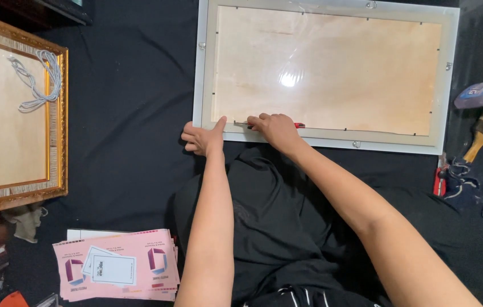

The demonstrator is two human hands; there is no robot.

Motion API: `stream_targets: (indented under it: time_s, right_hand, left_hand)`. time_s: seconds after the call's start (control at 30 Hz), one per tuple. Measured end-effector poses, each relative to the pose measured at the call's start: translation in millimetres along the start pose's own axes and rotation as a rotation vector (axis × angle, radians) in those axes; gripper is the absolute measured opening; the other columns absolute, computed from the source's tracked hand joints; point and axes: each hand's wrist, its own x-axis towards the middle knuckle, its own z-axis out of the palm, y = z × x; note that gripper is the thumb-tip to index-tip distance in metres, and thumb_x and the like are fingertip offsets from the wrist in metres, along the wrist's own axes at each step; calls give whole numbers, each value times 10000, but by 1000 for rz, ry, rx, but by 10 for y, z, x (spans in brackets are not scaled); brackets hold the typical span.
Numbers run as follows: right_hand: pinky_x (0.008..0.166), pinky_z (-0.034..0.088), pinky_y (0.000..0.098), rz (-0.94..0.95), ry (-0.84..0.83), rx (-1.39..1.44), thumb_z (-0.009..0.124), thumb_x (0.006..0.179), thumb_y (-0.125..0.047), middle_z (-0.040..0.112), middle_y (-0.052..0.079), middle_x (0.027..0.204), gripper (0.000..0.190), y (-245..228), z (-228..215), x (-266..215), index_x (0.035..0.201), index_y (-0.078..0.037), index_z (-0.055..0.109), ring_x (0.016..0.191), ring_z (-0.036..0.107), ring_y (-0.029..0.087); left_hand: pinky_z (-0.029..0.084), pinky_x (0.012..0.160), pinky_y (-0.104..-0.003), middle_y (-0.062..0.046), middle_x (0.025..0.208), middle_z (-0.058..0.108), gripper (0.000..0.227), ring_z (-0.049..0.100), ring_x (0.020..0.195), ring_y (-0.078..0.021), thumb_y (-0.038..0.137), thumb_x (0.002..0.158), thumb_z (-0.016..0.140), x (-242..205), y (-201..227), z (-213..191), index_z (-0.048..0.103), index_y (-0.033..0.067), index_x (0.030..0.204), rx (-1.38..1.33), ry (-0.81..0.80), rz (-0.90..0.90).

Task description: Trimming the protective plastic film from a picture frame using a utility knife

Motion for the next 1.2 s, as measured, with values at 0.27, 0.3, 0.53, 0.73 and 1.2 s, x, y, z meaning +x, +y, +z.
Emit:
stream_targets:
  time_s: [0.27, 0.3, 0.53, 0.73, 1.2]
  right_hand:
    - [755, 592, 387, 11, 0, -65, 559, 1032, -371, 723, 6, 910, 322, 63, -5, -57, 1338, -326, 647, 791, 757, 277]
    - [744, 592, 387, 9, -6, -69, 564, 1030, -366, 724, 9, 890, 313, 74, -19, -47, 1324, -320, 660, 779, 757, 279]
    - [741, 594, 394, 21, -29, -89, 575, 1030, -365, 734, 24, 902, 334, 200, -100, -206, 1352, -318, 649, 782, 760, 287]
    - [722, 590, 375, 26, -4, -137, 586, 1015, -380, 721, 6, 866, 322, 303, -75, -291, 1327, -339, 655, 749, 752, 270]
    - [722, 596, 398, 84, -40, -153, 575, 1009, -421, 712, 11, 869, 282, 542, -178, -567, 1268, -350, 660, 758, 754, 289]
  left_hand:
    - [344, 1081, -532, -55, 1321, 277, 980, 288, 1277, -357, 495, 642, 947, -23, 0, -13, 309, 194, 1323, -14, -2, -1]
    - [342, 1082, -533, -56, 1323, 278, 978, 287, 1278, -358, 492, 648, 945, -24, 11, -16, 307, 196, 1328, -16, -6, -2]
    - [334, 1075, -530, -51, 1330, 256, 972, 272, 1279, -356, 490, 659, 943, 21, -23, 37, 296, 196, 1323, -30, -10, -4]
    - [335, 1066, -533, -55, 1322, 263, 937, 272, 1273, -356, 471, 675, 938, 0, -8, 4, 301, 193, 1302, -42, -11, 3]
    - [337, 1039, -541, -59, 1305, 258, 974, 262, 1258, -352, 481, 657, 946, 54, -60, 54, 288, 192, 1314, -39, -4, 23]
